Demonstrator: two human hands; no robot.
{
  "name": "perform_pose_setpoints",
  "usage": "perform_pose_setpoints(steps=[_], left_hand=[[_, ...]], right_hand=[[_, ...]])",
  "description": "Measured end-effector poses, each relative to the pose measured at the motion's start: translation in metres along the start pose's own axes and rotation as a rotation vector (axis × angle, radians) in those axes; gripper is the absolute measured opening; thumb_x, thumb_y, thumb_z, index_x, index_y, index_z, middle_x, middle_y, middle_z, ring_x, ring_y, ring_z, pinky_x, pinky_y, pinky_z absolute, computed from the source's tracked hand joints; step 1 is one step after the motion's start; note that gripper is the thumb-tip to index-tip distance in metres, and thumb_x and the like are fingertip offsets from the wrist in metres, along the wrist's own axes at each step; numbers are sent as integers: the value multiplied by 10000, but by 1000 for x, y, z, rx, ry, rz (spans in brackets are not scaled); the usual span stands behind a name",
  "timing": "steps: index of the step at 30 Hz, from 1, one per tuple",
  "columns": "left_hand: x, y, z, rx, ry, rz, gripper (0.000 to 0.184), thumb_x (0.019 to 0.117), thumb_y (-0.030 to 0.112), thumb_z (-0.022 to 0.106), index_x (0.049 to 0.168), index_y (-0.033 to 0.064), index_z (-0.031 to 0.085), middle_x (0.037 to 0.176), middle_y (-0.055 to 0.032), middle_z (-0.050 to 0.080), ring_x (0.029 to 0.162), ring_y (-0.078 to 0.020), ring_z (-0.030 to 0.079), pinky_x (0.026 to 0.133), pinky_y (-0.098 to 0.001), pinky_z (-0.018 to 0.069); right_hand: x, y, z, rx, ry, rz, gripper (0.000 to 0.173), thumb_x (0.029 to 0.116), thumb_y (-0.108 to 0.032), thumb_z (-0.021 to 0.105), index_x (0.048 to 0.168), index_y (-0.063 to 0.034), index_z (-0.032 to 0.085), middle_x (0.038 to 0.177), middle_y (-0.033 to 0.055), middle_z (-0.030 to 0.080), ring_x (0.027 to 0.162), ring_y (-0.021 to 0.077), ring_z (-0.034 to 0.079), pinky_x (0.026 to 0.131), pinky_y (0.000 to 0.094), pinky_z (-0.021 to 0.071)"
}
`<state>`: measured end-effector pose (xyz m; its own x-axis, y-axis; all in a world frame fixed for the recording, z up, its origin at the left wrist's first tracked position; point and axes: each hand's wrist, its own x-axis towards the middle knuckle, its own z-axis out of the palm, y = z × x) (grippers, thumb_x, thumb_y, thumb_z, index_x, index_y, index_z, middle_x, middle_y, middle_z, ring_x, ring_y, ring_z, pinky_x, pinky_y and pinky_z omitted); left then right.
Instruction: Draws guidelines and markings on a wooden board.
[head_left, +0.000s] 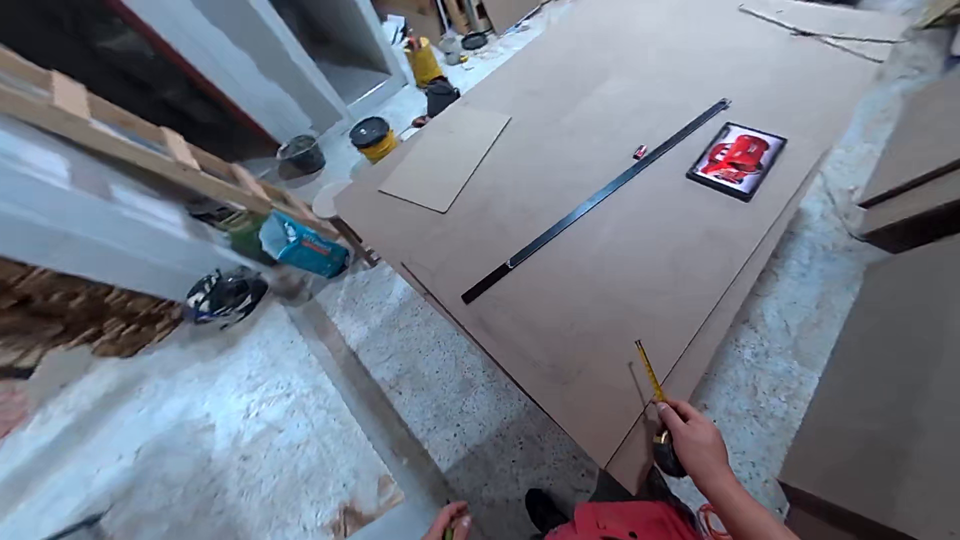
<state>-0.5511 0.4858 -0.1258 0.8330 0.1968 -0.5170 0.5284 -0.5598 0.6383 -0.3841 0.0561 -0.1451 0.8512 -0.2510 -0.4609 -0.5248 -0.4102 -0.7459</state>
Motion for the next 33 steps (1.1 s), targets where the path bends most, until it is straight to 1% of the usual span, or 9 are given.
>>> perform_pose_setpoints(steps=[6,8,10,13,18,24,27,30,33], left_hand=[[94,15,-64,288,-61,263,362,1036,317,580,1309,98,671,1096,-65,770,943,-201,754,882,-483,607],[127,32,-65,383,-146,318,377,1041,341,562,1331,121,661,1125,-56,764,981,-196,747,911,-480,597],[151,58,-64,503,-264,341,405,1047,351,542,1380,141,636,1230,-59,737,1110,-204,718,1003,-488,561],[174,105,-68,644,-371,402,435,1047,345,541,1442,172,597,1376,-71,661,1267,-222,635,1098,-479,495],[239,157,-88,779,-388,619,488,1027,307,567,1499,184,537,1466,-92,582,1293,-263,603,1083,-475,500],[378,165,-105,961,-390,1003,484,1038,238,503,1517,166,519,1626,-42,425,1507,-220,386,1262,-471,273],[442,164,-133,921,-240,1223,414,1064,231,435,1426,146,616,1548,-41,531,1443,-226,485,1227,-523,332],[490,187,-173,936,-191,1109,476,1067,311,433,1446,65,582,1520,-141,542,1420,-315,506,1211,-578,330],[512,227,-161,979,-398,1213,463,1050,250,507,1462,46,564,1533,-142,529,1435,-308,487,1228,-543,318]], right_hand=[[-82,16,57,236,78,149,261,1036,-297,570,1128,-144,761,840,-3,735,741,139,696,711,384,592],[-94,14,75,336,133,173,257,1032,-296,579,1114,-134,761,819,4,731,719,144,692,685,375,591],[-96,11,91,423,164,190,258,1035,-294,581,1116,-126,759,819,10,728,727,149,688,690,368,583],[-82,-7,115,554,172,206,261,1050,-260,569,1140,-92,748,835,35,728,733,161,690,692,353,590],[-45,-58,150,652,151,254,289,1069,-289,557,1189,-97,737,850,51,733,745,181,702,704,376,603],[-11,-99,207,778,272,306,279,1072,-241,560,1203,-60,726,862,91,728,766,229,722,746,413,631],[10,-126,233,729,365,366,293,1076,-290,561,1217,-98,732,873,56,747,765,201,738,737,405,642],[27,-160,254,603,457,495,311,1078,-370,543,1223,-183,744,859,-11,749,710,150,700,652,379,589],[54,-191,268,523,515,604,308,1072,-393,549,1193,-204,759,869,-21,750,703,146,680,648,397,562]])
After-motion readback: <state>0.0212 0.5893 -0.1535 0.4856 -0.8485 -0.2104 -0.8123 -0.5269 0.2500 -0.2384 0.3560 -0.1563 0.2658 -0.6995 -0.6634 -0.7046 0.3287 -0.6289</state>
